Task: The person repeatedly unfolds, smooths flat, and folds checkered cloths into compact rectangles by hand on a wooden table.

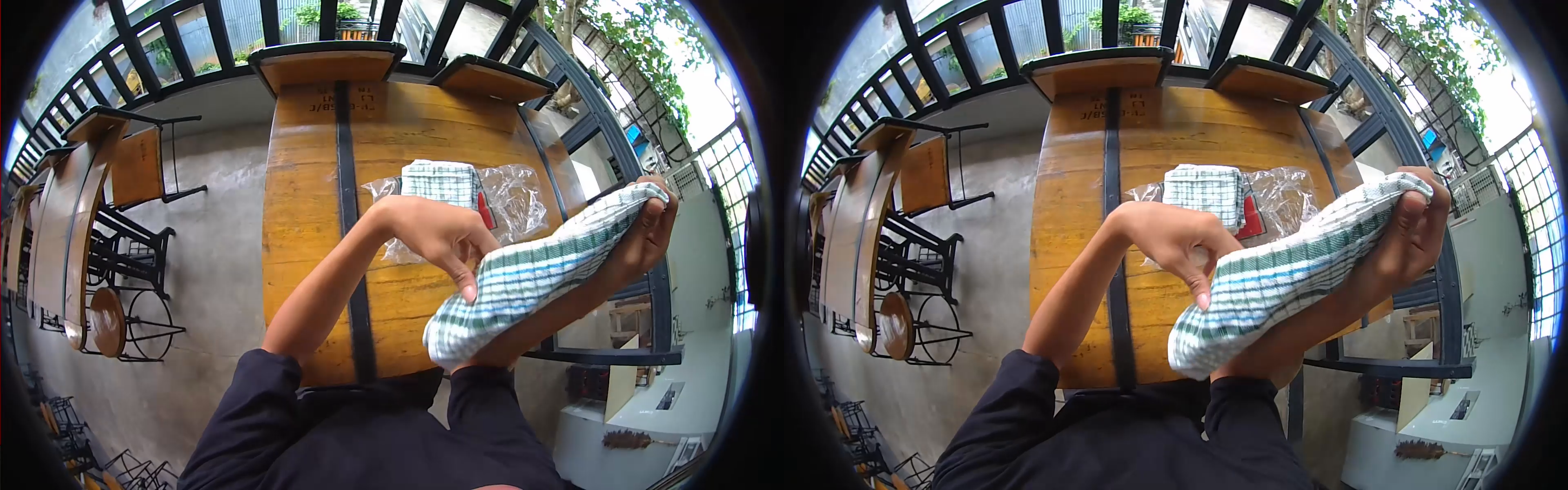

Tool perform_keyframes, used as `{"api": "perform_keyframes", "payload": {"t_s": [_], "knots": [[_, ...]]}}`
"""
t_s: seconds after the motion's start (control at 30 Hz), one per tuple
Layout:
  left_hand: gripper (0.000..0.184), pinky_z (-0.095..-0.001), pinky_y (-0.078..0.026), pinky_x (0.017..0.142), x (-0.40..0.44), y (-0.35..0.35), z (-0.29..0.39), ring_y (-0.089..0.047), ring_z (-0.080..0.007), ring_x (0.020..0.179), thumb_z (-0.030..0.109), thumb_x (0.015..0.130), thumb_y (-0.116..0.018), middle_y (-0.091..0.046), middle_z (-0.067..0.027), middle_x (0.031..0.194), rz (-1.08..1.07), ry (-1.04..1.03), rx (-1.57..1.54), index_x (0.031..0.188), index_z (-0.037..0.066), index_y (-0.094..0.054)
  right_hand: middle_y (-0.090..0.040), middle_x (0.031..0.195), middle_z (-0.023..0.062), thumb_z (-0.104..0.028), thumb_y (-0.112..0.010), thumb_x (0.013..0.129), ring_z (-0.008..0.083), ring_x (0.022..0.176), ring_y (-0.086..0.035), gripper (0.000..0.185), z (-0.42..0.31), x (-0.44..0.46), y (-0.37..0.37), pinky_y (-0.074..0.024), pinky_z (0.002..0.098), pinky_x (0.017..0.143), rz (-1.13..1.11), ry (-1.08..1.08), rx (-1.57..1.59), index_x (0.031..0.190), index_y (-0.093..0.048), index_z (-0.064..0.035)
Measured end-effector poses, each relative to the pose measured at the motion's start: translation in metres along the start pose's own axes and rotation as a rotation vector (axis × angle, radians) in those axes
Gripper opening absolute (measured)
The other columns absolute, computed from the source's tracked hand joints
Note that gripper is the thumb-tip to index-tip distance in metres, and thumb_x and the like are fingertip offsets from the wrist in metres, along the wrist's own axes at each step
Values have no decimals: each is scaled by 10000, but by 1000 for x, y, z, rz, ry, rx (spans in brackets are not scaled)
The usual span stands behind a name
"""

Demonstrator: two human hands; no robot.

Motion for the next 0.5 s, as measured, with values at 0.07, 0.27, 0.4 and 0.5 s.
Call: {"api": "perform_keyframes", "payload": {"t_s": [0.07, 0.27, 0.4, 0.5], "knots": [[394, -325, -536, 725, 1, -5, 1, -684, -156, 832, 351, 835, -767, -717, -55, 879, -61, -3, -65, 1014, 8, -694, -576, 895, 44, -352, -568, 1002, 79, 713, -489, 353, 10, 0, 13, -396, 219, 645, -5, -20, -3, 945, -564, -4], [257, -287, -512, 631, -6, -5, 17, -634, -156, 773, 220, 856, -761, -662, -48, 864, -125, -11, 23, 920, -23, -711, -486, 784, 32, -325, -526, 1030, 44, 585, -406, 323, 18, 5, 26, -327, 207, 492, 26, 9, 13, 936, -504, -16], [208, -313, -461, 608, -16, 4, 33, -594, -151, 749, 181, 843, -765, -641, -38, 833, -46, 11, 122, 889, -13, -702, -560, 840, 40, -356, -547, 1017, 67, 712, -490, 369, 36, 4, 49, -394, 212, 670, 117, -84, 59, 985, -580, 11], [181, -309, -487, 621, -27, 12, 45, -602, -169, 740, 151, 837, -763, -636, -49, 818, 35, -1, 254, 858, -11, -684, -555, 784, 16, -376, -562, 1009, 67, 717, -509, 385, 40, 3, 55, -404, 215, 661, 151, -124, 12, 988, -597, 8]]}}
Point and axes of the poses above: each hand's wrist, its own x-axis towards the middle knuckle, its own y-axis out of the back of the hand, z = x × y, the point moved 7 cm from there along x, towards the middle knuckle
